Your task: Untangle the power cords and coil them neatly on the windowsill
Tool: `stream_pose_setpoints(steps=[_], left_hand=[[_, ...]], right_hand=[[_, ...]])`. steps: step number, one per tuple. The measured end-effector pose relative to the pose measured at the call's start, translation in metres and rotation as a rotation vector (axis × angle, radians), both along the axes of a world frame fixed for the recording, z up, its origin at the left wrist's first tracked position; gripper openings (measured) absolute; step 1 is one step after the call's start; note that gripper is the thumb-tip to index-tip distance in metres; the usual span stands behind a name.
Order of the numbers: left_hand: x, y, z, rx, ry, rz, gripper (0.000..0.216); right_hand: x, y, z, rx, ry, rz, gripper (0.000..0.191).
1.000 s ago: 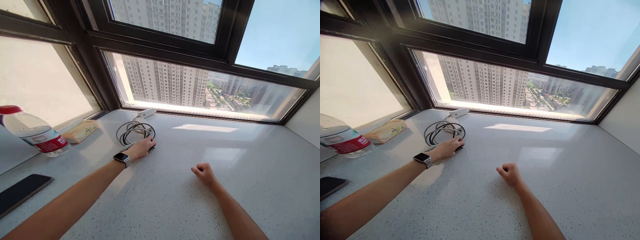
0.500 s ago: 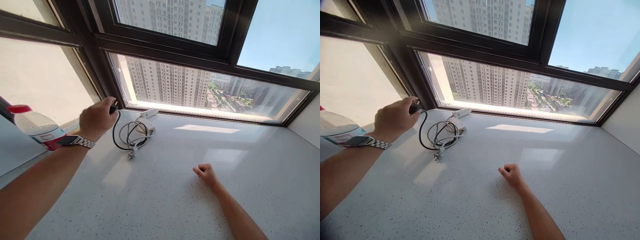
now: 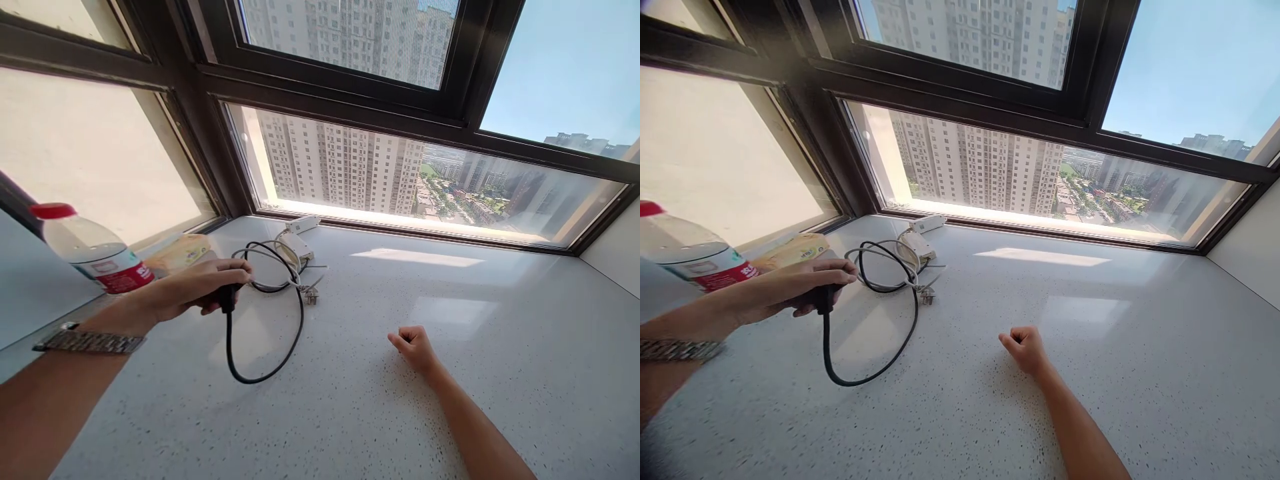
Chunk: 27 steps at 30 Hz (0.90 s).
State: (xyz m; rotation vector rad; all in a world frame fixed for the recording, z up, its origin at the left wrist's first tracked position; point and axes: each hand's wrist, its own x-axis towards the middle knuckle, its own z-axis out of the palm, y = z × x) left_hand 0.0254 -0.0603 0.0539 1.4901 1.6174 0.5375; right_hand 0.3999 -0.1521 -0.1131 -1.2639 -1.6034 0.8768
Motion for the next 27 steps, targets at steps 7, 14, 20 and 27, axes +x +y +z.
stream_pose_setpoints(steps=[7, 14, 20, 27], left_hand=[[0.025, -0.033, -0.066, -0.098, -0.507, 0.288, 0.04], [0.047, -0.035, -0.095, 0.512, 0.48, -0.11, 0.046], [0.075, 0.023, -0.085, 0.77, 0.722, -0.213, 0.036], [0.089, 0.06, -0.084, 0.687, 0.903, -0.33, 0.025]], right_hand=[[-0.001, -0.001, 0.0, 0.006, 0.006, 0.001, 0.047], [-0.001, -0.001, -0.001, 0.018, -0.018, -0.004, 0.048], [-0.011, -0.007, 0.005, 0.025, -0.155, -0.134, 0.044], [-0.083, -0.031, 0.017, 0.224, -0.501, -0.014, 0.032]])
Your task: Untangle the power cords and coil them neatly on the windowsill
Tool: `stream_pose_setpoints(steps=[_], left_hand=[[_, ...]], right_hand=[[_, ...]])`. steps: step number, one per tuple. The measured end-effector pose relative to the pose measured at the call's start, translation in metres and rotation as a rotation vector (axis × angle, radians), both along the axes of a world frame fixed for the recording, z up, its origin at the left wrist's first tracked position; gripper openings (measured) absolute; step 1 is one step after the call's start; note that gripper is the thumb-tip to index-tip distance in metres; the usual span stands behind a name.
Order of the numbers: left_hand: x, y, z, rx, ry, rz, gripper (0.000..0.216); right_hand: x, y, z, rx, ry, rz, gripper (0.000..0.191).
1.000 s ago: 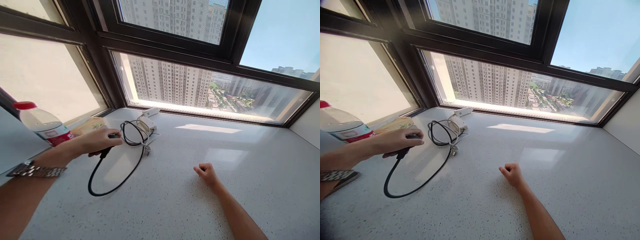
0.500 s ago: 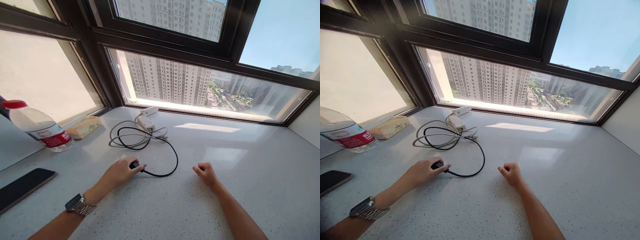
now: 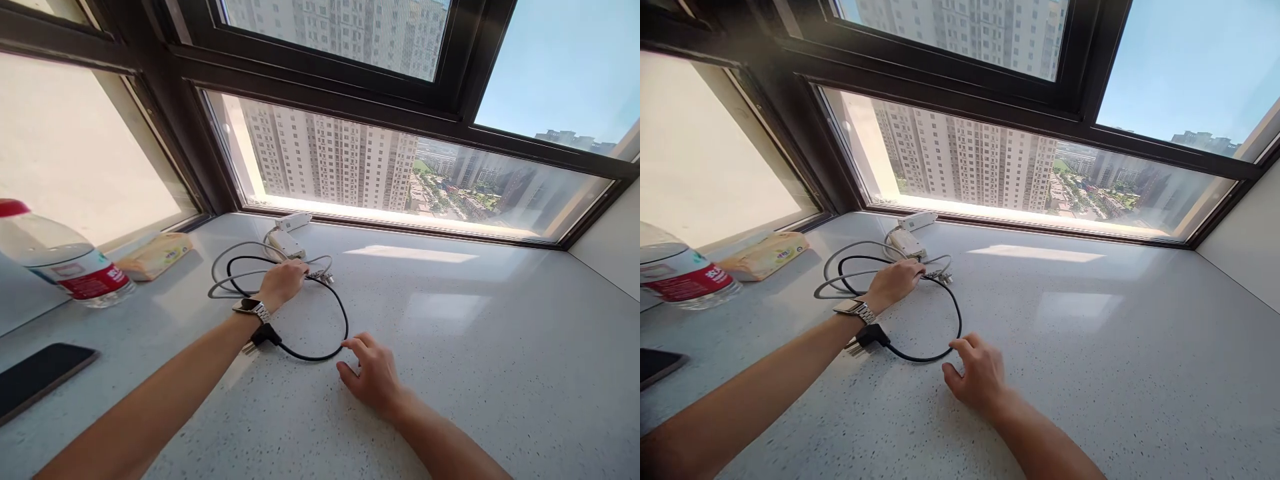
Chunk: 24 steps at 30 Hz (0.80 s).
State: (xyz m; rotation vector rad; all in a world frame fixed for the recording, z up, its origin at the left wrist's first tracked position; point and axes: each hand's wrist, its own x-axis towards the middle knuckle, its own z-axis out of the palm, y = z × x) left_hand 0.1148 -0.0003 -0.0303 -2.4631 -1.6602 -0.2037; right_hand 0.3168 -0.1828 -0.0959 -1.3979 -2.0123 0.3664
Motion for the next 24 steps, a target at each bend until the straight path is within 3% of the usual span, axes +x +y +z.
stream_pose_setpoints(steps=[4, 7, 9, 12, 15, 20, 24], left_hand=[[-0.005, 0.001, 0.002, 0.002, 0.023, -0.043, 0.019], [-0.012, 0.0, 0.001, 0.001, 0.023, -0.058, 0.019], [-0.017, 0.0, 0.0, -0.006, 0.009, -0.075, 0.018], [-0.024, 0.001, -0.002, -0.026, -0.022, -0.112, 0.014], [-0.028, 0.004, -0.004, -0.047, -0.06, -0.146, 0.013], [-0.032, 0.003, -0.009, -0.052, -0.132, -0.09, 0.035], [-0.035, 0.0, -0.008, -0.209, -0.21, -0.096, 0.031]], right_hand=[[-0.055, 0.005, 0.007, 0.039, -0.192, 0.127, 0.05], [-0.074, 0.017, 0.01, -0.057, -0.307, 0.144, 0.032], [-0.073, 0.026, 0.01, -0.133, -0.331, 0.112, 0.023], [-0.06, 0.034, 0.009, -0.192, -0.304, 0.056, 0.029], [-0.05, 0.038, 0.008, -0.161, -0.31, 0.117, 0.03], [-0.048, 0.041, 0.003, -0.135, -0.279, 0.181, 0.021], [-0.047, 0.044, -0.001, -0.148, -0.131, 0.145, 0.015]])
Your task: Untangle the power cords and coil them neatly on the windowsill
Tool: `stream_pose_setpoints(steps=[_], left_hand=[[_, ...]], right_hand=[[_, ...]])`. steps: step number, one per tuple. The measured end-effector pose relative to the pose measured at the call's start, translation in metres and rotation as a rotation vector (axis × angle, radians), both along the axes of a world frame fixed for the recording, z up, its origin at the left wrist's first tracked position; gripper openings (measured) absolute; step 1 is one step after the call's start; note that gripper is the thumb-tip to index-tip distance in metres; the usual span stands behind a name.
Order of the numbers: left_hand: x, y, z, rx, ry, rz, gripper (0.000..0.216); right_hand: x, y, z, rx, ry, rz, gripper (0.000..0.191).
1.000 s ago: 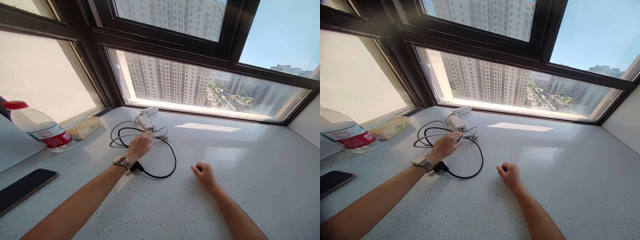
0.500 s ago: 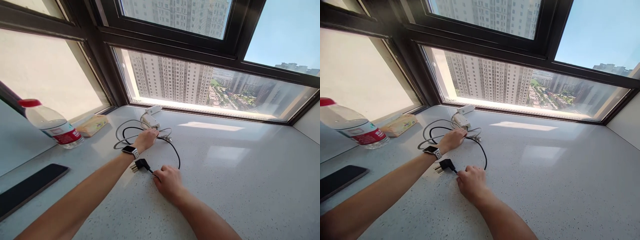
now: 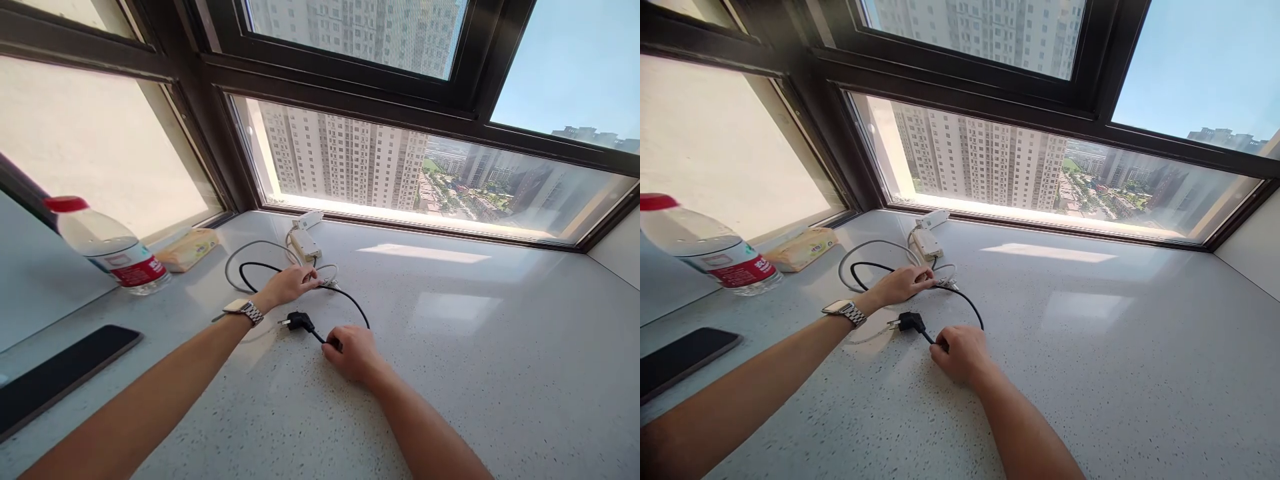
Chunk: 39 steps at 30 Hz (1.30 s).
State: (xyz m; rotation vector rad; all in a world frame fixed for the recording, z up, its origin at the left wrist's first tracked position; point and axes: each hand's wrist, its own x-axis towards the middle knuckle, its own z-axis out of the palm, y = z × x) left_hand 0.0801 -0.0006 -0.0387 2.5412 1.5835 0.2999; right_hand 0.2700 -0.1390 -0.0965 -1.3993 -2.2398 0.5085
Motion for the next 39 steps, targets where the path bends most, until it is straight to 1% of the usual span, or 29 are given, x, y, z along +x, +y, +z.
stream_pose_setpoints(steps=[2, 3, 9, 12, 15, 17, 19, 21, 24, 28, 34, 36, 37, 39], left_hand=[[0.001, 0.0, 0.0, -0.082, -0.048, 0.003, 0.028], [0.003, 0.001, 0.0, -0.095, -0.066, 0.022, 0.028], [0.016, 0.007, -0.011, -0.099, -0.147, 0.223, 0.03], [0.02, 0.006, -0.014, -0.094, -0.195, 0.314, 0.033], [0.019, 0.004, -0.011, -0.061, -0.249, 0.362, 0.027], [0.017, -0.001, -0.008, -0.049, -0.285, 0.358, 0.027], [0.014, -0.008, -0.005, -0.086, -0.347, 0.324, 0.03], [0.012, -0.017, -0.004, -0.173, -0.468, 0.271, 0.035], [0.009, -0.031, -0.003, -0.294, -0.705, 0.219, 0.043], [0.006, -0.041, 0.0, -0.352, -0.909, 0.24, 0.049], [0.003, -0.039, 0.004, -0.409, -1.121, 0.278, 0.038], [0.005, -0.039, 0.007, -0.408, -1.161, 0.297, 0.038], [0.006, -0.041, 0.008, -0.399, -1.142, 0.295, 0.04], [0.009, -0.047, 0.011, -0.366, -1.005, 0.246, 0.044]], right_hand=[[0.001, 0.001, -0.001, -0.017, 0.045, -0.02, 0.014], [0.001, 0.001, -0.002, -0.023, 0.057, -0.023, 0.014], [0.002, 0.002, -0.004, -0.036, 0.115, -0.019, 0.016], [0.001, 0.003, -0.003, -0.08, 0.179, -0.081, 0.018], [0.0, 0.004, -0.001, -0.121, 0.258, -0.179, 0.017], [0.0, 0.006, -0.001, -0.131, 0.331, -0.218, 0.017], [0.0, 0.008, -0.003, -0.139, 0.432, -0.222, 0.017], [0.0, 0.01, -0.007, -0.155, 0.544, -0.205, 0.018], [0.0, 0.011, -0.01, -0.171, 0.681, -0.188, 0.02], [0.0, 0.009, -0.009, -0.178, 0.833, -0.175, 0.023], [0.005, 0.012, -0.006, -0.242, 1.087, -0.128, 0.028], [0.008, 0.015, -0.005, -0.256, 1.132, -0.113, 0.029], [0.009, 0.016, -0.005, -0.263, 1.136, -0.105, 0.029], [0.01, 0.017, -0.005, -0.269, 1.108, -0.089, 0.029]])
